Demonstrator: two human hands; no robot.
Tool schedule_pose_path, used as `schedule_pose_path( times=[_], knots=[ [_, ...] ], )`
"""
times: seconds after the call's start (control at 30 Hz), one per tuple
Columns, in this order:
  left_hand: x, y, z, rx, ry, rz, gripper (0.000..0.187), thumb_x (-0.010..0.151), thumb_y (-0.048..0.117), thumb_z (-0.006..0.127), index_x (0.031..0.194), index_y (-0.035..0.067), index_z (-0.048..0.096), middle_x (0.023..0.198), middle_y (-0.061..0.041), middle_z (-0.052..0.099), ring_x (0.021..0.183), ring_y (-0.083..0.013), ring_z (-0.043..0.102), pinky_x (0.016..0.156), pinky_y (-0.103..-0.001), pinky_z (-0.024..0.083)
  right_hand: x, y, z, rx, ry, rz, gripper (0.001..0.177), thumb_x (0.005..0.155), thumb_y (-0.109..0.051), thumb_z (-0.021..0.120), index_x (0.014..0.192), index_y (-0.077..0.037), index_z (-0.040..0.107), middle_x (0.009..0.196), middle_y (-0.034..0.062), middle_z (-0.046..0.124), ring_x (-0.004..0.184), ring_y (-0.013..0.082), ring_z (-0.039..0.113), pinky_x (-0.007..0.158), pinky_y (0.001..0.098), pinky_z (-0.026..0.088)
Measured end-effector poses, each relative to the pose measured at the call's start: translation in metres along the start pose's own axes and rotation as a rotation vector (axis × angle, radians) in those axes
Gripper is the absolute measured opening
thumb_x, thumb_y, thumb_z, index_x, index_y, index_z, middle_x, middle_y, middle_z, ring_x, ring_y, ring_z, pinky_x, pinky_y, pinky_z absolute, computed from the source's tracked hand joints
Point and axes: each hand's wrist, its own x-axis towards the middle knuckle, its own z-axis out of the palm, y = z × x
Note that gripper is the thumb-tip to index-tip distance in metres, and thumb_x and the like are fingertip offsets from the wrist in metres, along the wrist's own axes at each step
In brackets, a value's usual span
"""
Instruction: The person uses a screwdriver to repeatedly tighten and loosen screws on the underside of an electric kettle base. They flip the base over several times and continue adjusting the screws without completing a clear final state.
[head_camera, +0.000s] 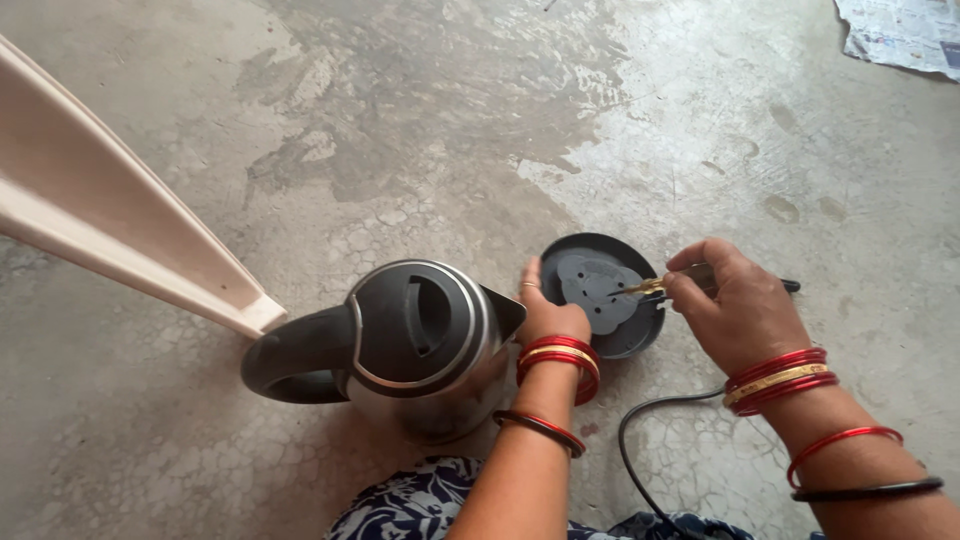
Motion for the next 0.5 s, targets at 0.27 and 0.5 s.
schedule_pose_path(
  times=[0.27,0.5],
  knots=[
    [0.014,-0.013,0.008,-0.239,-0.082,-0.275,0.086,0.075,-0.002,0.081,0.149,0.004,0.037,0.139,-0.021,0.058,0.125,-0.0292,0.062,0.106,-0.038,0.047,0.0,0.005,0.003,0.046,-0.011,-0.016,0.024,0.092,-0.023,0.068,0.109,-0.006,0.069,0.096,0.0123,0.079,0.087,0.0225,0.077,0.079,0.0363,0.059],
    [0.028,-0.035,0.021,-0.398,-0.12,-0.177,0.066,0.068,-0.007,0.08,0.129,-0.002,0.054,0.117,-0.019,0.071,0.102,-0.0281,0.072,0.093,-0.037,0.056,0.001,0.014,0.005,0.089,-0.007,-0.017,0.023,0.091,-0.023,0.068,0.107,-0.006,0.069,0.093,0.012,0.079,0.085,0.0227,0.077,0.076,0.0367,0.059]
  ],
)
